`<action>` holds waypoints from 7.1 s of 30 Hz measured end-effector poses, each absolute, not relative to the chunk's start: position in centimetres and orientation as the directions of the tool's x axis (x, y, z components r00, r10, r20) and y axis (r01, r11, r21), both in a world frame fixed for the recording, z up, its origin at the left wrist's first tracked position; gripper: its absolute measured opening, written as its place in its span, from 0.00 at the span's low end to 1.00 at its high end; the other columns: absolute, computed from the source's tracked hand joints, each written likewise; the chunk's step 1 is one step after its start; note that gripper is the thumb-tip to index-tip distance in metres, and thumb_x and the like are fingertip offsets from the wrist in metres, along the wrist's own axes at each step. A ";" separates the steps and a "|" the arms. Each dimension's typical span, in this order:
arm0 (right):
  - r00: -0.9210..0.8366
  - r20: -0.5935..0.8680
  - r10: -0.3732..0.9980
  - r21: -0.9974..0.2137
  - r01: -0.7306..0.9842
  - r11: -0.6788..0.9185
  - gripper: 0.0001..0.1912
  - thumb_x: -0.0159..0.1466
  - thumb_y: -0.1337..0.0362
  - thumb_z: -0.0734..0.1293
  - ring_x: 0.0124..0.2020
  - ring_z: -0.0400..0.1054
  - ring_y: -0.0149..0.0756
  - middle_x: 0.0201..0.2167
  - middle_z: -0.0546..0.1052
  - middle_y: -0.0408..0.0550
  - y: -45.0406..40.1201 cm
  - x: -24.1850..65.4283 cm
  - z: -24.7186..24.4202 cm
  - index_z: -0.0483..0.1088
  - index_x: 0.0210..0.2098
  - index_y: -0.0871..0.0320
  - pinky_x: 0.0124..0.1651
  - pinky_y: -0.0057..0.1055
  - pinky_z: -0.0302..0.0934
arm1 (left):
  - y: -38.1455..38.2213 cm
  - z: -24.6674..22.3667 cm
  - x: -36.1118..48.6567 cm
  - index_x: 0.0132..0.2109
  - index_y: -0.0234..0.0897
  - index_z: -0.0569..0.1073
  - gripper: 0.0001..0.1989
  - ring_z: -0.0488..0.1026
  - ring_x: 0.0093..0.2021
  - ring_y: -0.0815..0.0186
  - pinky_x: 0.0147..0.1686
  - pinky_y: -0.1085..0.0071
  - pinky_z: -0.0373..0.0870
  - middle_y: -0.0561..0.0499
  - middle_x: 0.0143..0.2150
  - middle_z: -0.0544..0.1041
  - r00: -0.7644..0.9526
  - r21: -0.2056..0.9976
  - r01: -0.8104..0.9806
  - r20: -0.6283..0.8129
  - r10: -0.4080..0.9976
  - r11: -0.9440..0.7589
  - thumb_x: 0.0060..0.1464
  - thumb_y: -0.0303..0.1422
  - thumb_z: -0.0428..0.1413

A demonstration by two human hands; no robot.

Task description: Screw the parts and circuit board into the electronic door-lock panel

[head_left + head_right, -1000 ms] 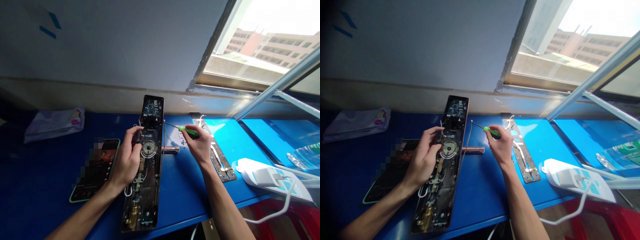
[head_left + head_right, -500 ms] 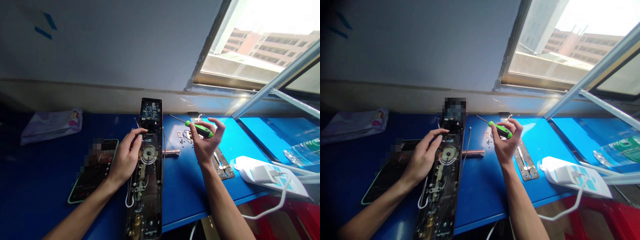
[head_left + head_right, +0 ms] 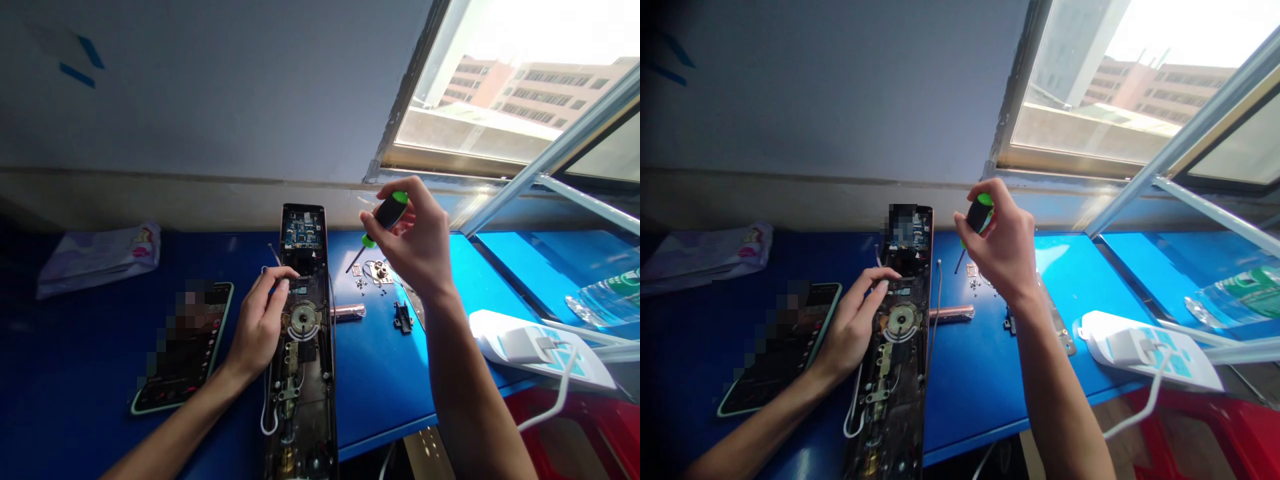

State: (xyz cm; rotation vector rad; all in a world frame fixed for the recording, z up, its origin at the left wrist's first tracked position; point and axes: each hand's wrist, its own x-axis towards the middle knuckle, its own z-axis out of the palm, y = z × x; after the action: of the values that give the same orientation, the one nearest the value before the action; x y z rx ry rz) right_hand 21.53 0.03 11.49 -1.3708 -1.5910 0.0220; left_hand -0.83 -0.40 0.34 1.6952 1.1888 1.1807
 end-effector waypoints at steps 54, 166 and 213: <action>-0.296 0.048 0.954 -0.356 0.887 0.293 0.08 0.59 0.66 0.77 0.27 0.67 0.29 0.29 0.78 0.41 1.3 25.3 15.0 0.74 0.36 0.56 0.28 0.29 0.57 | 0.4 5.1 4.4 0.47 0.32 0.81 0.11 0.65 0.68 0.43 0.62 0.41 0.75 0.38 0.54 0.80 0.647 0.227 0.447 0.586 0.488 -0.865 0.65 0.26 0.53; 0.081 0.860 0.504 -0.463 0.540 0.703 0.12 0.59 0.67 0.75 0.22 0.69 0.32 0.29 0.72 0.38 1.7 22.8 15.2 0.71 0.38 0.47 0.20 0.34 0.62 | 1.6 5.1 2.1 0.47 0.37 0.85 0.10 0.82 0.40 0.65 0.39 0.71 0.81 0.48 0.41 0.82 0.386 0.585 0.296 0.650 0.655 -0.755 0.57 0.24 0.66; -0.130 0.775 0.618 -0.583 0.230 0.779 0.41 0.59 0.63 0.78 0.44 0.82 0.43 0.71 0.64 0.37 2.7 21.8 13.9 0.62 0.65 0.29 0.49 0.46 0.82 | 2.8 5.9 1.1 0.44 0.39 0.83 0.06 0.79 0.51 0.56 0.49 0.59 0.80 0.47 0.45 0.83 0.295 0.443 0.500 0.721 0.627 -0.744 0.61 0.27 0.63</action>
State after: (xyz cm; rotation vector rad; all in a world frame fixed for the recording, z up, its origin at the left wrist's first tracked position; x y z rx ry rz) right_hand 21.84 2.67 13.88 -0.6720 -1.7056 0.3803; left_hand 1.08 2.83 5.85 2.4176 1.0593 1.4431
